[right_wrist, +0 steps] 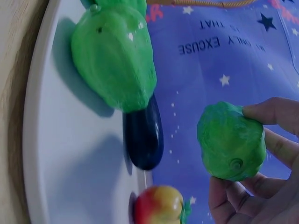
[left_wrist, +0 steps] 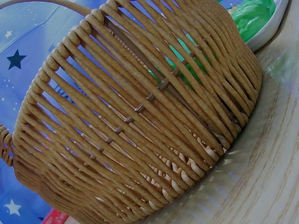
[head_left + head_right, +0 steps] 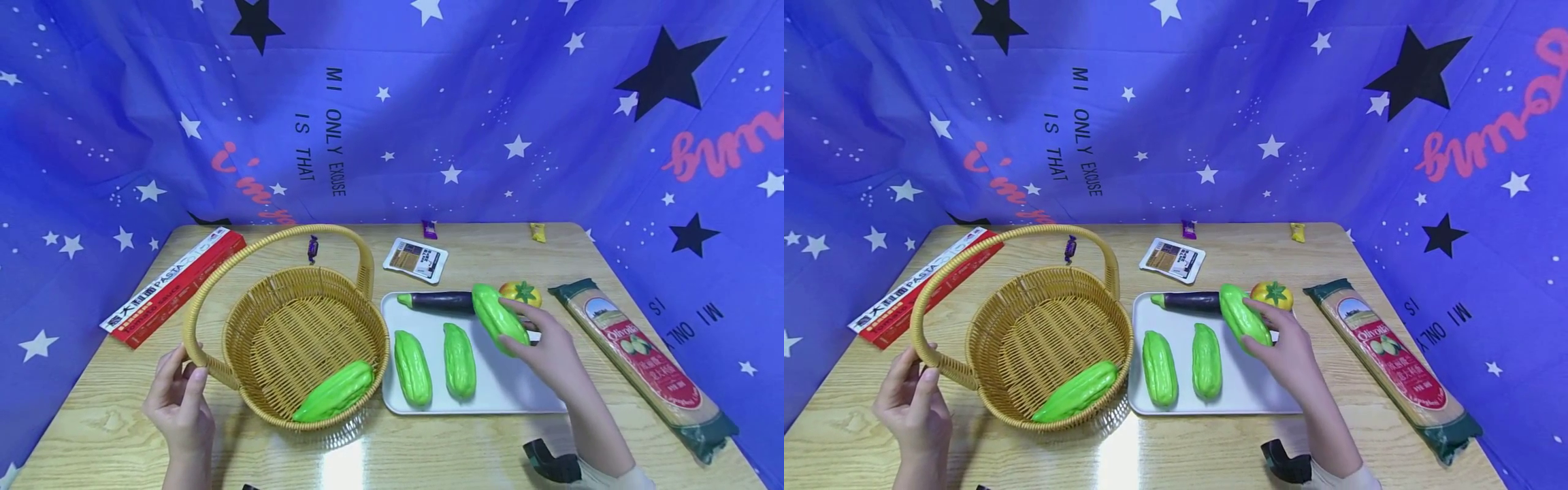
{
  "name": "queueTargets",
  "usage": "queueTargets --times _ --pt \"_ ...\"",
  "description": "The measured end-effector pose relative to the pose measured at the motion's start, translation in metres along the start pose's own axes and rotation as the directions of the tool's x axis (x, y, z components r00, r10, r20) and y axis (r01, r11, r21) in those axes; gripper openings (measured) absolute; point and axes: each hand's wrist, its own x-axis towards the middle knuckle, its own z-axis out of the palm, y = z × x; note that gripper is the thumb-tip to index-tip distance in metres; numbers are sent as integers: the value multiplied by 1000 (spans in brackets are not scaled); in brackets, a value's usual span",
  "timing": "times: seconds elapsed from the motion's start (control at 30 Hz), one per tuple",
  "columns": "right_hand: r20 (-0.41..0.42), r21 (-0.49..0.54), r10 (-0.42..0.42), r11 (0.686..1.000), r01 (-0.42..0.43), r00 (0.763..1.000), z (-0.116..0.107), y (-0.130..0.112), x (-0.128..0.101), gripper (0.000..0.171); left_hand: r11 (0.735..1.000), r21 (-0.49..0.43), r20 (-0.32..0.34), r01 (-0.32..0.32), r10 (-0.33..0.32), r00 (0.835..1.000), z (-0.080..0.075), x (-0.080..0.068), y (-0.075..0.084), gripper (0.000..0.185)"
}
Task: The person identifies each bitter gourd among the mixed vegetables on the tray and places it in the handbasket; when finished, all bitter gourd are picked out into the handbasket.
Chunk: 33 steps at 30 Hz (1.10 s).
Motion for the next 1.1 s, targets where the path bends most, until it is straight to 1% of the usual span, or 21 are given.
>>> queueTargets --times 0.17,0.3,0.47,0.6,0.93,1.1 --pt "39 20 -57 998 57 998 9 -10 7 58 1000 9 -1 0 0 1000 -1 0 1 36" --pt "65 49 -120 992 117 991 17 -18 12 56 1000 4 2 -3 3 1000 -1 0 1 36" --pt "89 78 -162 985 155 983 26 -27 15 56 1000 -10 7 -4 4 1000 -1 0 0 37" --pt "101 75 -195 979 188 976 29 -35 17 55 1000 -8 13 -6 6 1000 -1 1 -1 37" --pt "133 85 -304 952 295 943 34 -58 17 53 1000 3 18 -5 5 1000 -2 1 -1 37" --pt "156 84 -336 941 327 929 36 -68 16 53 1000 8 19 -7 7 1000 -2 1 -1 37"
